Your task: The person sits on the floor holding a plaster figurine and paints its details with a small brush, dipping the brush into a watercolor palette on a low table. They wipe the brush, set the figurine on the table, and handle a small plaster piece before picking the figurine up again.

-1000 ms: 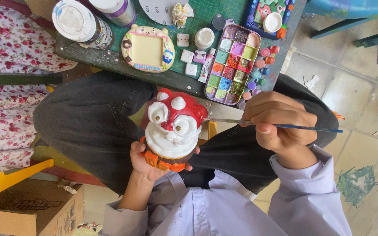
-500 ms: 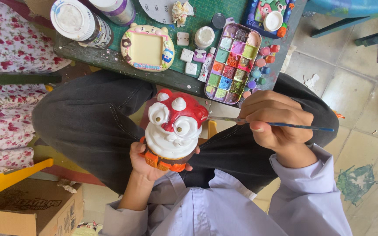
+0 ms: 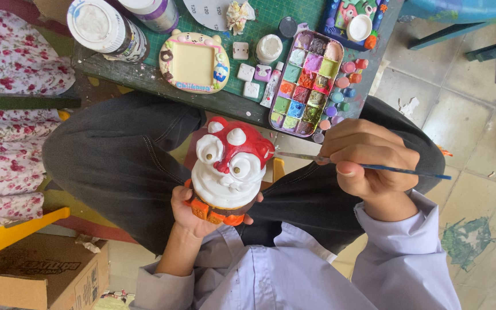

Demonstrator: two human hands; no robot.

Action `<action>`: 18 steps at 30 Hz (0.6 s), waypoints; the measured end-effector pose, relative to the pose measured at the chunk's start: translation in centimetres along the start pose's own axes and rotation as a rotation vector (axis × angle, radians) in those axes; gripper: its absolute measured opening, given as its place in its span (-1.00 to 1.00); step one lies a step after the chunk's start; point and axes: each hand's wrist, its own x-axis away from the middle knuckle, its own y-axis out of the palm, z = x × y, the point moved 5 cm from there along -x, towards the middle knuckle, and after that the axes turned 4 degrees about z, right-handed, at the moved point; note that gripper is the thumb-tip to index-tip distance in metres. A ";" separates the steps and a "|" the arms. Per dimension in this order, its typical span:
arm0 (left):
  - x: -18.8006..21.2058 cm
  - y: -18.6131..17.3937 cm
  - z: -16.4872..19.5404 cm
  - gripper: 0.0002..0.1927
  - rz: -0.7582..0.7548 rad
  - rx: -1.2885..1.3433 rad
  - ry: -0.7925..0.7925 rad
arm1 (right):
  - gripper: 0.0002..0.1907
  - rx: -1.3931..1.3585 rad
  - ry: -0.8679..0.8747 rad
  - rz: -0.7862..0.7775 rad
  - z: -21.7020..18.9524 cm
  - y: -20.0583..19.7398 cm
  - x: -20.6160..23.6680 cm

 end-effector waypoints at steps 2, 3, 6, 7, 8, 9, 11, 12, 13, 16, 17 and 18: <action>0.1 0.0 0.0 -0.10 0.002 0.005 0.004 | -0.73 0.005 -0.015 -0.087 -0.3 0.2 -0.1; 0.1 0.0 0.0 -0.10 0.004 0.008 0.005 | -0.73 0.002 -0.024 -0.088 -0.3 0.3 -0.2; 0.2 0.0 -0.1 -0.09 0.005 0.017 0.002 | -0.72 0.008 -0.035 -0.050 -0.1 0.3 -0.3; 0.2 0.0 -0.1 -0.09 0.004 0.016 0.001 | -0.71 0.015 -0.027 -0.013 -0.1 0.2 -0.3; 0.1 0.0 -0.1 -0.10 0.003 0.014 0.002 | -0.70 0.022 -0.019 0.023 -0.1 0.0 -0.3; 0.2 0.0 -0.1 -0.10 0.001 0.012 0.004 | -0.71 0.022 -0.017 0.018 -0.1 0.0 -0.2; 0.2 -0.1 0.0 -0.09 0.009 0.016 0.001 | -0.73 0.020 -0.011 0.008 -0.2 0.0 -0.2; 0.2 -0.1 0.0 -0.08 0.013 0.019 -0.002 | -0.73 0.029 -0.002 -0.035 -0.2 0.1 -0.1; 0.2 -0.2 0.0 -0.09 0.014 0.018 0.004 | -0.74 0.038 0.008 -0.079 -0.3 0.2 0.0; 0.3 -0.2 0.0 -0.09 0.015 0.018 0.009 | -0.72 0.030 -0.003 -0.089 -0.1 0.1 0.2; 0.3 -0.2 -0.1 -0.09 0.015 0.021 0.007 | -0.71 0.021 -0.014 -0.073 0.0 0.1 0.2; 0.3 -0.2 -0.1 -0.09 0.014 0.024 0.006 | -0.70 0.022 -0.016 -0.031 0.1 -0.1 0.2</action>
